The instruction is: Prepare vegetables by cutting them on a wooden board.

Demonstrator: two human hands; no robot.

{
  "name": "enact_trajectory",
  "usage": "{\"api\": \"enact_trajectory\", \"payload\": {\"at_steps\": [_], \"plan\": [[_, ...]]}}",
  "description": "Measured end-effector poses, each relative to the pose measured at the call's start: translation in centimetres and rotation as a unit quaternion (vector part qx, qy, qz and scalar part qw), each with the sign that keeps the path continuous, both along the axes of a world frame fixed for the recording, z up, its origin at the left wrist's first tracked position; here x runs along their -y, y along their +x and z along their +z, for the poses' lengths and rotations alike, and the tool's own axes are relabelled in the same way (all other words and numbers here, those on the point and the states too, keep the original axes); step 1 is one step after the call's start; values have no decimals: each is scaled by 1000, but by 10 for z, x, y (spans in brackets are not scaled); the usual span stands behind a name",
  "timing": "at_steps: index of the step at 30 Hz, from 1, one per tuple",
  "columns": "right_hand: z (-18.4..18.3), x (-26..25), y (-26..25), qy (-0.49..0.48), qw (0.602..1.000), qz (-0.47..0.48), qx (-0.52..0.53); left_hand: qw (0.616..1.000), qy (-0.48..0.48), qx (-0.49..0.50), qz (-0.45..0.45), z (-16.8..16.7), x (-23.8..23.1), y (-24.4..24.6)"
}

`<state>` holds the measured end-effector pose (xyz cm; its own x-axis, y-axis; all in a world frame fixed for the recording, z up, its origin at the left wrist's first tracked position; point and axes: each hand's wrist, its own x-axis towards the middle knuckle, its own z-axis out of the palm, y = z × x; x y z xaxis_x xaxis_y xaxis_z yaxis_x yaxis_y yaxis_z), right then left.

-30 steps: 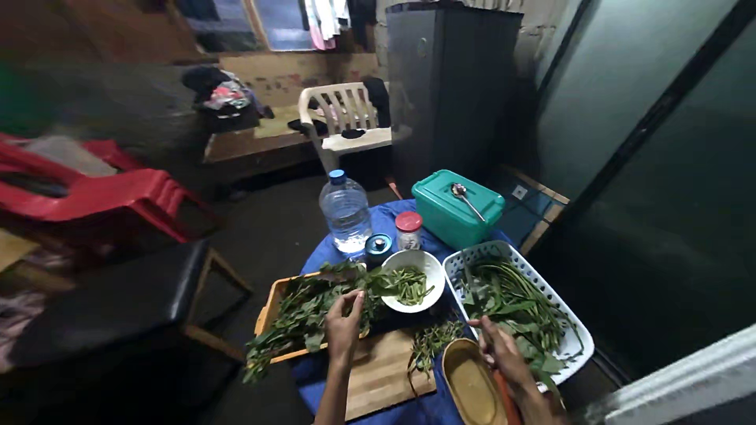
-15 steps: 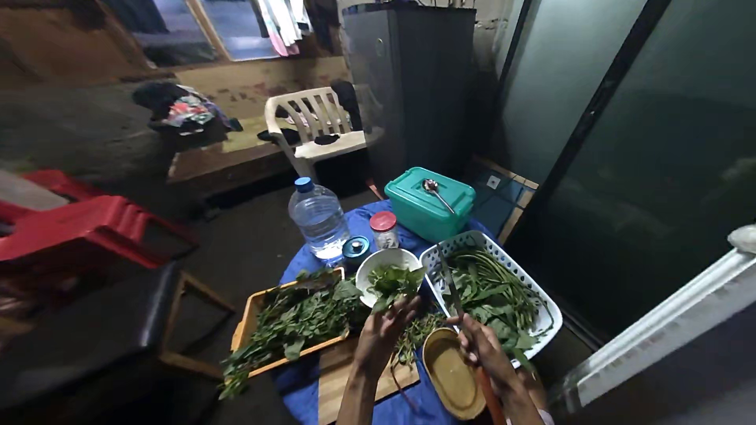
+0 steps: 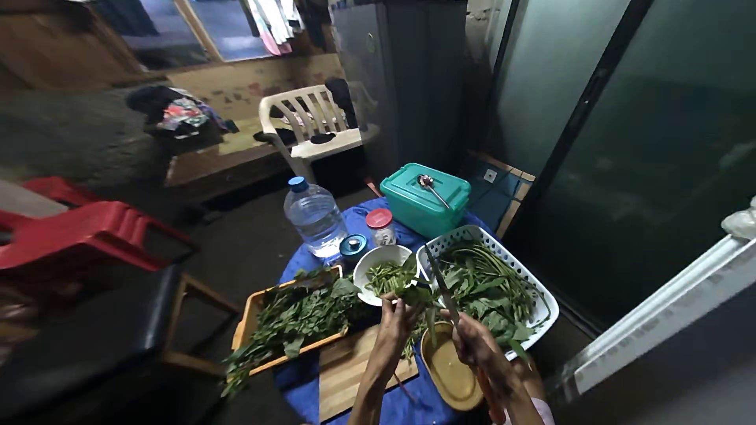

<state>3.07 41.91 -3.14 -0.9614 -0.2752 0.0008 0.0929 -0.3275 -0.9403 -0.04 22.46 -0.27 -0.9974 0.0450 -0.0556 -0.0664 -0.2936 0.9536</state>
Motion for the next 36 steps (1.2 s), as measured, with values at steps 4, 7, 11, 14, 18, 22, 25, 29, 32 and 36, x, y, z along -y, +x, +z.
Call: {"api": "enact_trajectory", "payload": {"at_steps": [4,7,11,14,18,22,25,29,32,36], "plan": [[1,3,0,-4,1000,-8,4,1000,15,-21,-16,1,-9,3],[-6,7,1,-40,999,13,10,993,118,32,5,7,-18,9],[-4,20,3,-16,1000,-4,19,985,169,13,9,0,-28,16],[-2,26,2,-18,999,-24,31,991,127,-18,33,-1,-38,21],[0,24,-1,-76,995,-10,69,992,94,-75,26,-13,-39,28],[-13,20,-8,-154,984,15,93,991,104,-83,5,-14,-37,32],[-19,16,-12,-203,971,23,123,989,128,-67,0,-7,-37,33],[-25,12,-18,-221,961,24,167,992,107,-64,-4,-8,-36,24],[-33,4,-24,-255,950,46,173,994,75,-14,78,-7,-32,13],[-34,-1,-32,-239,948,46,203,970,27,111,213,-16,-32,-11]]}}
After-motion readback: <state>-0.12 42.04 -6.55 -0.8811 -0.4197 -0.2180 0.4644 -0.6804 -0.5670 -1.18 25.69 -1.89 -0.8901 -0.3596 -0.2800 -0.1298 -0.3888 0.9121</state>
